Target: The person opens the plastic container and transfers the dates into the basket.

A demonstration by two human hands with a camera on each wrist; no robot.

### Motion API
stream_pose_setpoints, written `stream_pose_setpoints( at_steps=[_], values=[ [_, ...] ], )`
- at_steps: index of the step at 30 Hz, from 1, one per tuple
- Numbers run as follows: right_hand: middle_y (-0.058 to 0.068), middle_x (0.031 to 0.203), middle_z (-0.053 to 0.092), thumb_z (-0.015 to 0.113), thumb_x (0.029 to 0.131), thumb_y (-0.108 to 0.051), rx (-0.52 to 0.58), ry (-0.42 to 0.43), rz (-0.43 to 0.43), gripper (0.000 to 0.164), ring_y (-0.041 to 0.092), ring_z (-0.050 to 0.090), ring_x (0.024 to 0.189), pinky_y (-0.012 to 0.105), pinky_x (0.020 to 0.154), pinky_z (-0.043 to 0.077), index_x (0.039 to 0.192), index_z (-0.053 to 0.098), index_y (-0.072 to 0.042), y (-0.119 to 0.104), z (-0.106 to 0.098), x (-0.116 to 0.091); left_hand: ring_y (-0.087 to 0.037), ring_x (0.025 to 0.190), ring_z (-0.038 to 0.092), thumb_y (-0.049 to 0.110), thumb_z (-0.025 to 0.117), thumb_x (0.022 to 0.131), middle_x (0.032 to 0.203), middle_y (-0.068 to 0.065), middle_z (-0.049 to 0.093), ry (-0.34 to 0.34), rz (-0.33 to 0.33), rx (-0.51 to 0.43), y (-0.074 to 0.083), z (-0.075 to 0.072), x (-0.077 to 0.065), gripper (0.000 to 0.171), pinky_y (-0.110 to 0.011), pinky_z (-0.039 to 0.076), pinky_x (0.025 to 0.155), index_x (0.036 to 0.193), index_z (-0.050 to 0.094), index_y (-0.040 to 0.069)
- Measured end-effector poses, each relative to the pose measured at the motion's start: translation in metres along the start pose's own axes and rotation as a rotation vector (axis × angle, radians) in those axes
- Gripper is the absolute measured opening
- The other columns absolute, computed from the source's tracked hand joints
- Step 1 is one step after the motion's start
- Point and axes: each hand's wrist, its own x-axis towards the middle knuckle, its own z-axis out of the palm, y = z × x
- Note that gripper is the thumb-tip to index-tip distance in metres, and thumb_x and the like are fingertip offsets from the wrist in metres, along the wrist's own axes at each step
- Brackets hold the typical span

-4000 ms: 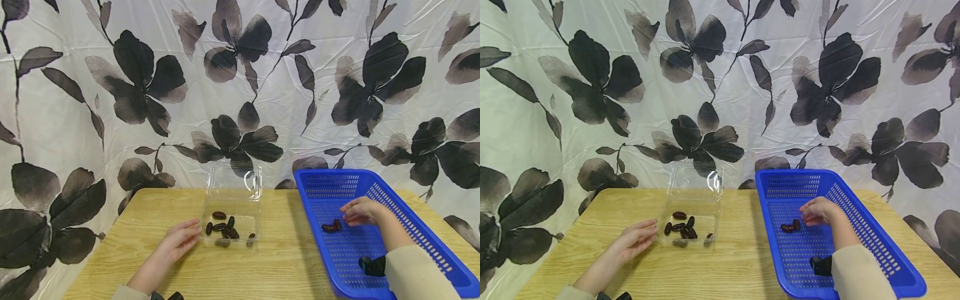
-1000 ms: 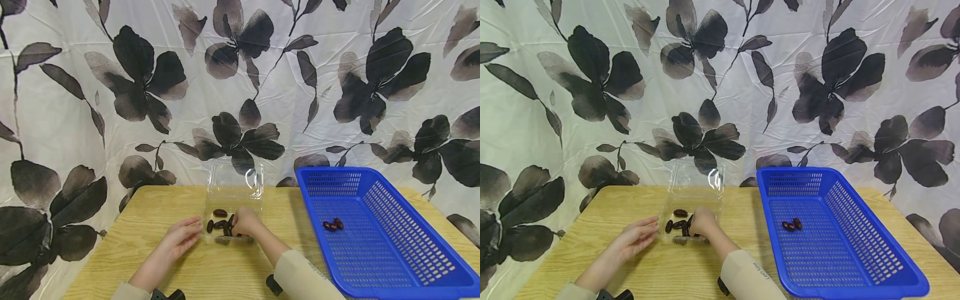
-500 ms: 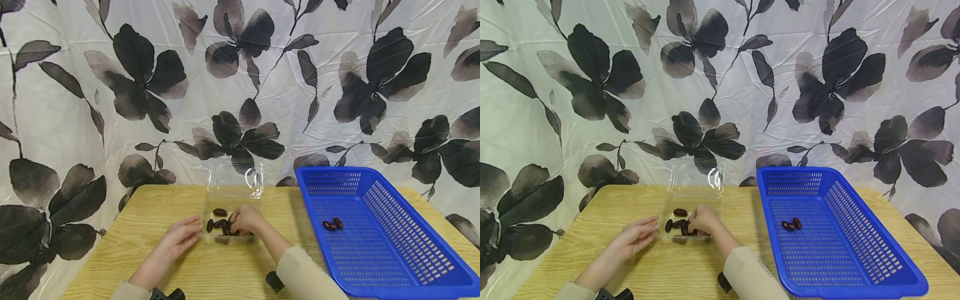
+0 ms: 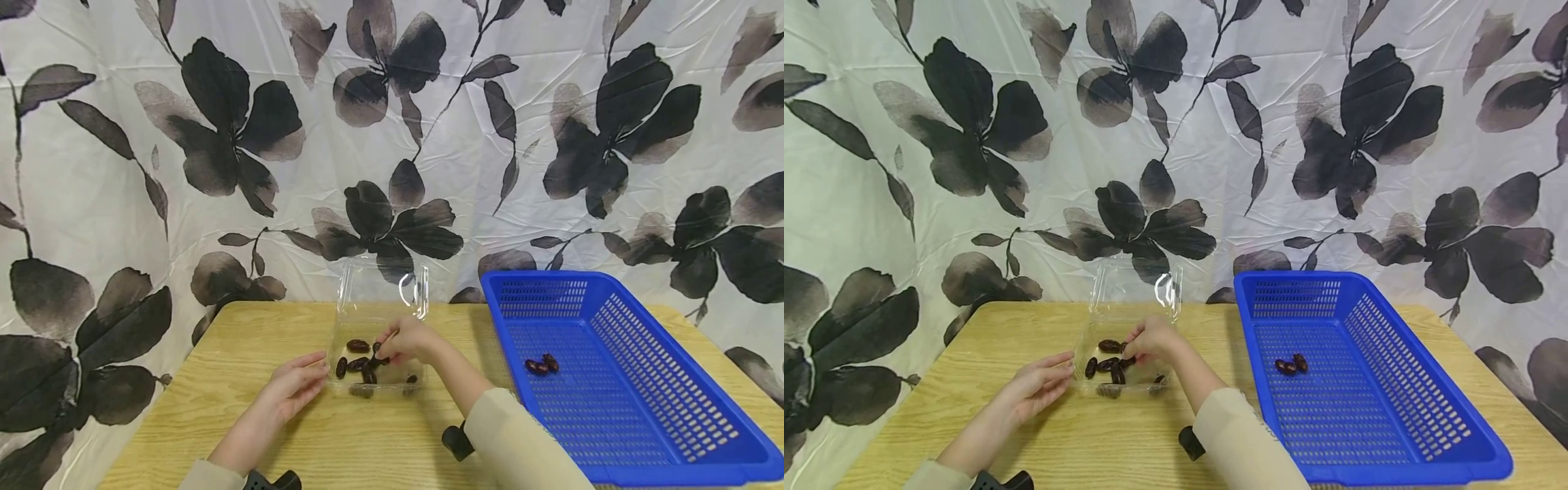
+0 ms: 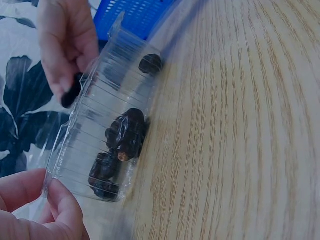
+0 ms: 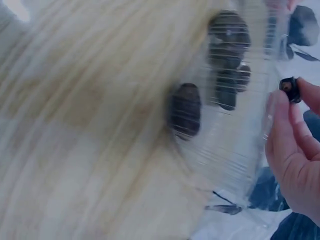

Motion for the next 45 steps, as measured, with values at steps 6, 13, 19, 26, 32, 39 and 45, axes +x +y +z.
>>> stream_pose_setpoints(
  at_steps=[6, 13, 19, 26, 32, 39, 45],
  values=[
    [0.008, 0.078, 0.059, 0.065, 0.076, 0.011, 0.164, -0.061, 0.008, 0.023, 0.015, 0.058, 0.06, 0.035, 0.07, 0.055, 0.098, 0.06, 0.009, -0.015, -0.009, -0.003, -0.01, 0.083, 0.054, -0.007, 0.055, 0.088, 0.11, -0.011, 0.051, -0.007, 0.007, 0.004, 0.002, 0.001, 0.0, 0.057, -0.02, 0.047, 0.075, 0.139, 0.029, -0.012],
    [0.011, 0.082, 0.061, 0.063, 0.079, 0.011, 0.239, -0.137, 0.002, 0.028, 0.014, 0.059, 0.06, 0.031, 0.069, 0.055, 0.106, 0.057, 0.011, -0.028, -0.015, -0.013, -0.012, 0.084, 0.054, -0.006, 0.057, 0.088, 0.105, -0.008, 0.053, 0.026, -0.013, 0.017, -0.005, -0.001, -0.003, 0.055, -0.02, 0.047, 0.074, 0.137, 0.033, -0.011],
    [0.009, 0.08, 0.062, 0.06, 0.08, 0.01, 0.219, -0.175, -0.052, 0.03, 0.015, 0.061, 0.065, 0.039, 0.077, 0.054, 0.11, 0.056, 0.012, -0.042, -0.03, -0.026, -0.012, 0.085, 0.055, -0.006, 0.057, 0.087, 0.106, -0.01, 0.054, 0.02, 0.002, 0.02, -0.007, -0.002, -0.004, 0.056, -0.021, 0.048, 0.077, 0.137, 0.032, -0.011],
    [0.004, 0.078, 0.063, 0.059, 0.081, 0.009, 0.246, -0.172, -0.08, 0.027, 0.013, 0.061, 0.064, 0.034, 0.073, 0.054, 0.107, 0.056, 0.009, -0.049, -0.057, -0.041, -0.011, 0.085, 0.055, -0.006, 0.057, 0.088, 0.11, -0.011, 0.051, 0.006, 0.002, 0.014, -0.002, -0.004, -0.004, 0.058, -0.02, 0.047, 0.074, 0.138, 0.03, -0.012],
    [0.003, 0.078, 0.064, 0.06, 0.081, 0.007, 0.229, -0.134, -0.096, 0.025, 0.012, 0.062, 0.067, 0.03, 0.069, 0.054, 0.105, 0.056, 0.007, -0.043, -0.084, -0.047, -0.011, 0.083, 0.055, -0.008, 0.056, 0.087, 0.106, -0.01, 0.053, 0.013, 0.002, 0.009, -0.002, -0.003, -0.001, 0.057, -0.02, 0.048, 0.074, 0.138, 0.03, -0.012],
    [0.005, 0.084, 0.065, 0.061, 0.081, 0.005, 0.213, -0.093, -0.097, 0.031, 0.014, 0.063, 0.073, 0.028, 0.069, 0.054, 0.11, 0.053, 0.01, -0.032, -0.117, -0.058, -0.011, 0.084, 0.055, -0.006, 0.058, 0.087, 0.11, -0.011, 0.051, 0.008, -0.007, 0.014, -0.001, -0.002, -0.001, 0.059, -0.02, 0.048, 0.076, 0.139, 0.03, -0.011],
    [0.003, 0.084, 0.065, 0.062, 0.082, 0.003, 0.208, -0.075, -0.096, 0.03, 0.013, 0.063, 0.077, 0.03, 0.073, 0.053, 0.11, 0.052, 0.01, -0.022, -0.14, -0.068, -0.011, 0.083, 0.056, -0.006, 0.058, 0.087, 0.102, -0.007, 0.055, 0.014, -0.001, 0.027, -0.002, 0.0, 0.001, 0.058, -0.02, 0.048, 0.075, 0.138, 0.031, -0.011]
  ],
)
